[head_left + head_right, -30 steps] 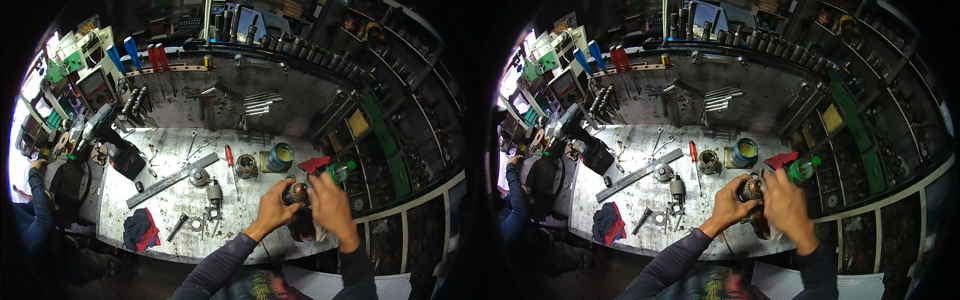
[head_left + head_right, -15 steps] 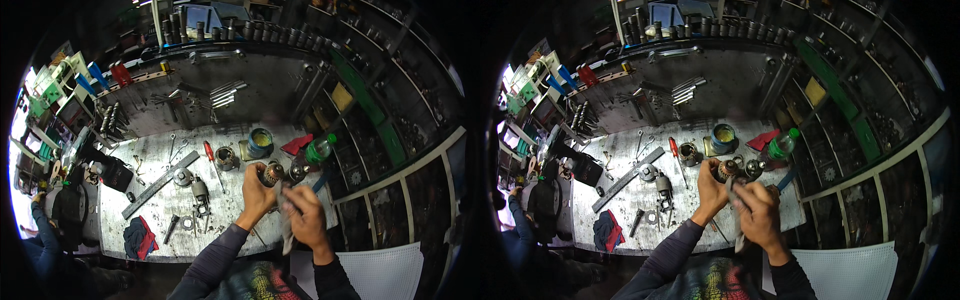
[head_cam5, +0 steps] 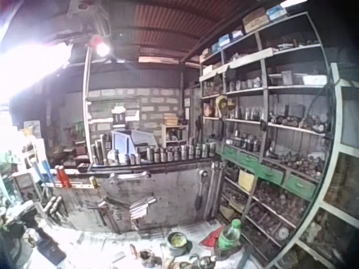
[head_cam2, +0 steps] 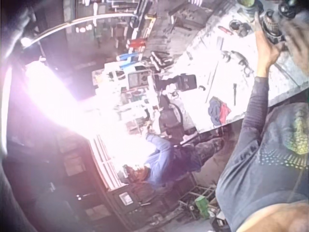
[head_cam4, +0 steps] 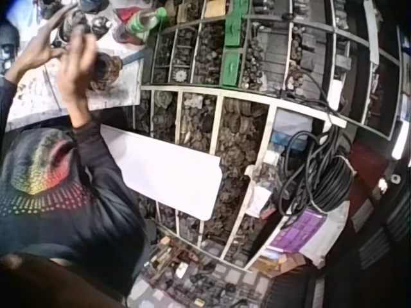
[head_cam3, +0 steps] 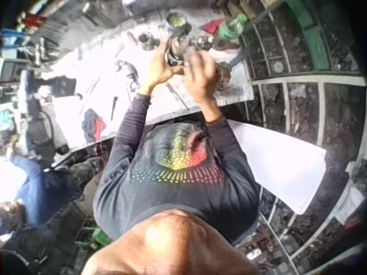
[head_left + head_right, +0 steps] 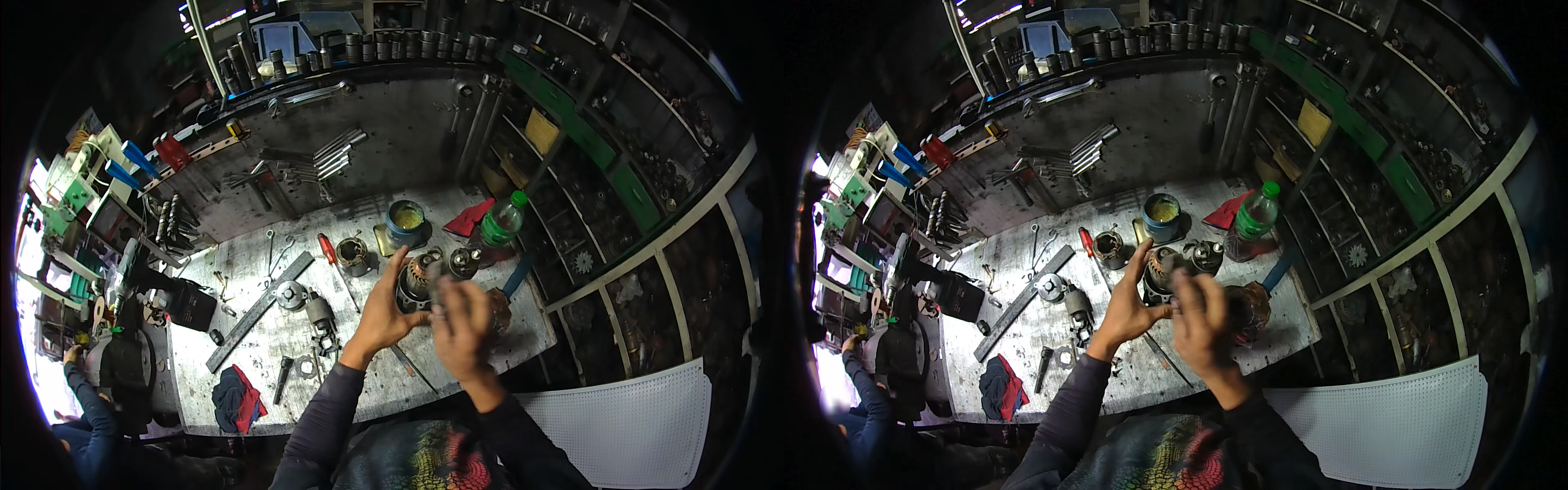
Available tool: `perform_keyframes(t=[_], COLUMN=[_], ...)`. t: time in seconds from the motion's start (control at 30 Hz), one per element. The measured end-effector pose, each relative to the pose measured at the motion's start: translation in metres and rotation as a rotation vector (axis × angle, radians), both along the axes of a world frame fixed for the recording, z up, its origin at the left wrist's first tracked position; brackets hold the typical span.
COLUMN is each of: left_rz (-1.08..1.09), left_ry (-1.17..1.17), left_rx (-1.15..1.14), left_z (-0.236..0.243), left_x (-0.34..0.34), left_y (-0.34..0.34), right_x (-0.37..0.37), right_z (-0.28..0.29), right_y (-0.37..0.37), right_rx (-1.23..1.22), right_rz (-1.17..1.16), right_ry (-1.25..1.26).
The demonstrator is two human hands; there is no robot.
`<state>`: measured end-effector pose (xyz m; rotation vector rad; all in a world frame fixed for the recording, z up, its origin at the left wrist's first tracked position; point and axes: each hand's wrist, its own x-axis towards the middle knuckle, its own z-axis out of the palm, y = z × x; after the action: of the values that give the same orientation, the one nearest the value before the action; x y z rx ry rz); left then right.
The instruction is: The person disassembles and reassembles a small electric motor on a workbench, using a cordless drill to tighten components and a bench grinder to smooth a small metal part. The person handles motor parts, a drill, and a grinder, and wipes parts with a cloth.
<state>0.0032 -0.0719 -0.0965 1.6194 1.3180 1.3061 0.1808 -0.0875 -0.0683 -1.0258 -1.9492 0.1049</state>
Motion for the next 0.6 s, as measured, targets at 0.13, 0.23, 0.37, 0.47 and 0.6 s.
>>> perform_keyframes(t=[0.13,0.23,0.37,0.47,0.6], left_rz=[0.0,-0.005,0.064,0.07,0.072], left_ry=[0.002,-0.05,-0.097,-0.093,-0.107], left_rx=[-0.05,-0.042,-0.048,-0.031,-0.054], left_z=[-0.002,-0.001,-0.002,-0.003,-0.005], left_x=[0.001,0.004,0.008,0.008,0.007], left_y=[0.004,0.0,-0.003,-0.003,-0.004], right_x=[-0.007,-0.001,-0.002,-0.009,-0.004], right_z=[-0.031,-0.032,-0.016,-0.006,-0.004], right_y=[0.004,0.0,0.002,0.003,0.0], right_rx=[0.1,0.062,0.144,-0.03,0.077], right_rz=[0.076,0.054,0.11,0.136,0.015], right_ry=[-0.119,-0.06,-0.185,-0.188,-0.05])
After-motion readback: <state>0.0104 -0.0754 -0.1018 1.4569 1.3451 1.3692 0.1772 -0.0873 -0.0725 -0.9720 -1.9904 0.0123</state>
